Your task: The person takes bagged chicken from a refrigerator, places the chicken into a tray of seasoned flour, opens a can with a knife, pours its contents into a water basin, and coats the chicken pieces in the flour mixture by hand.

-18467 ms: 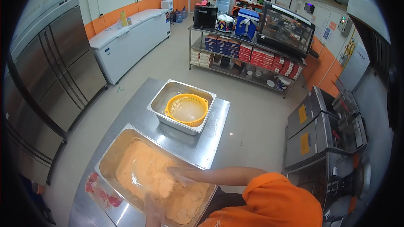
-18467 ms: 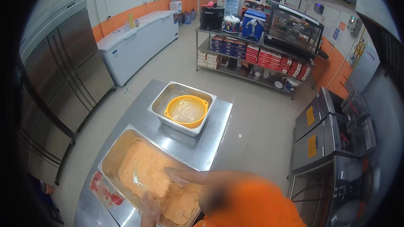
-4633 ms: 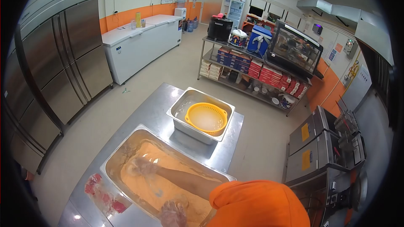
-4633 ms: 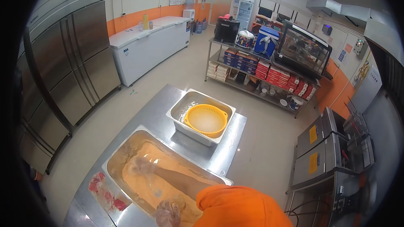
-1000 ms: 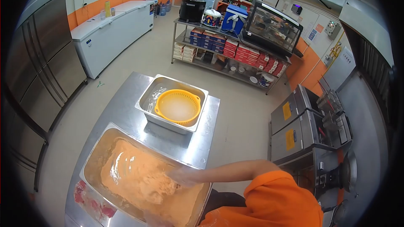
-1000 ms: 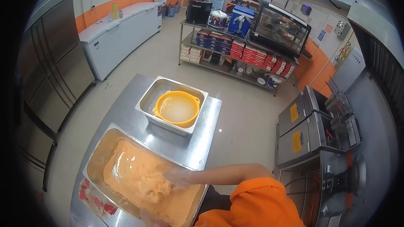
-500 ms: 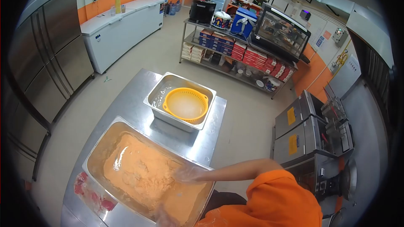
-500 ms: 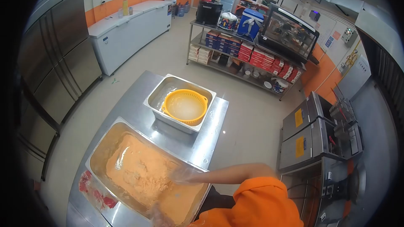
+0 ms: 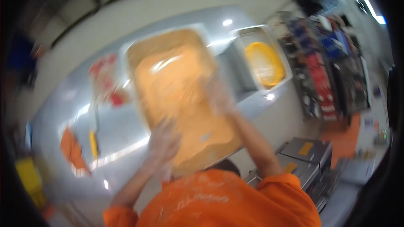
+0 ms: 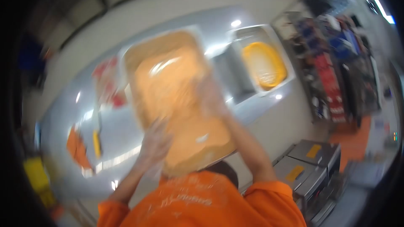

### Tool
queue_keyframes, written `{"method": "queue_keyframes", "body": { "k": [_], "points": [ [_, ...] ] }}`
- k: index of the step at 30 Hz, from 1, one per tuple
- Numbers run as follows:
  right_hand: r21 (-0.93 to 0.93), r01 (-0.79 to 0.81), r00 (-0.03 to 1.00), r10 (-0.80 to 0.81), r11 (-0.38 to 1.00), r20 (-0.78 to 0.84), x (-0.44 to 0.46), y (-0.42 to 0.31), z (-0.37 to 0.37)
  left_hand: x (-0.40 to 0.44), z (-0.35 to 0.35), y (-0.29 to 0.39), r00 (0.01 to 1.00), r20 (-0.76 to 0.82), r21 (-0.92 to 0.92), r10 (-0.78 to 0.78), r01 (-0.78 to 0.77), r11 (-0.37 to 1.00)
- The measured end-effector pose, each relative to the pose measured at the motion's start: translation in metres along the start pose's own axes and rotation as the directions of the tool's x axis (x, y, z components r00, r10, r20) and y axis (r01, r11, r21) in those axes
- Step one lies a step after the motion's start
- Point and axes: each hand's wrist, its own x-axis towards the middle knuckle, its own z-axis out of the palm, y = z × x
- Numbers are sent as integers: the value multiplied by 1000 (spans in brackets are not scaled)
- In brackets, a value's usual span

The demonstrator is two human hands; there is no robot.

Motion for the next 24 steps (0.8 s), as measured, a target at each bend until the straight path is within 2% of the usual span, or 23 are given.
{"method": "queue_keyframes", "body": {
  "k": [2,3,5,6,7,8,9,11,13,15,16,17,18,19,21,22,23,24],
  "points": [
    [-327,207,957,-261,922,-127,30,19,32,0,9,-1,997,20,-50,-80,81,995],
    [-416,254,928,-342,873,-150,40,23,54,-7,13,-6,992,-3,-44,-130,130,991],
    [-260,239,966,-255,936,-31,54,-2,57,-13,22,-12,998,-65,-15,15,-16,1000],
    [-109,137,986,-125,985,110,49,-20,62,-14,28,-15,996,-82,-21,-18,17,1000],
    [23,-2,963,-5,1000,269,41,-38,67,-13,34,-19,994,-109,-35,2,-6,999],
    [120,-168,898,102,978,429,36,-51,69,-11,33,-19,992,-126,-43,11,-16,999],
    [178,-350,788,186,920,587,36,-59,66,-7,28,-19,990,-142,-51,20,-27,998],
    [213,-375,742,154,902,652,44,-56,53,-4,19,-13,994,-89,-70,-58,51,996],
    [691,-319,899,-25,649,438,50,-12,80,-4,16,-14,997,-51,-107,-65,59,992],
    [881,-298,954,151,367,259,85,-15,69,-9,18,-13,999,8,-118,-51,52,992],
    [759,-508,858,323,408,400,116,-61,17,-9,21,-11,996,-4,-115,-94,93,989],
    [767,-500,861,326,402,391,124,-65,34,-8,23,-12,991,-22,-106,-130,127,986],
    [656,-356,927,163,665,339,128,-63,57,-10,34,-15,993,-20,-95,-117,115,989],
    [493,-153,947,-15,856,320,135,-71,62,-10,42,-17,980,-106,-371,-168,118,921],
    [211,42,826,-153,977,543,137,-92,65,-14,49,-19,958,-163,-621,-237,87,779],
    [240,23,805,-160,971,572,123,-93,67,-10,30,-12,970,-137,-399,-199,130,908],
    [264,1,783,-165,964,600,103,-94,72,-5,16,-8,980,-105,-151,-167,150,977],
    [348,76,809,-262,934,526,76,-77,96,-3,10,-8,981,-110,-155,-161,143,978]
  ]
}}
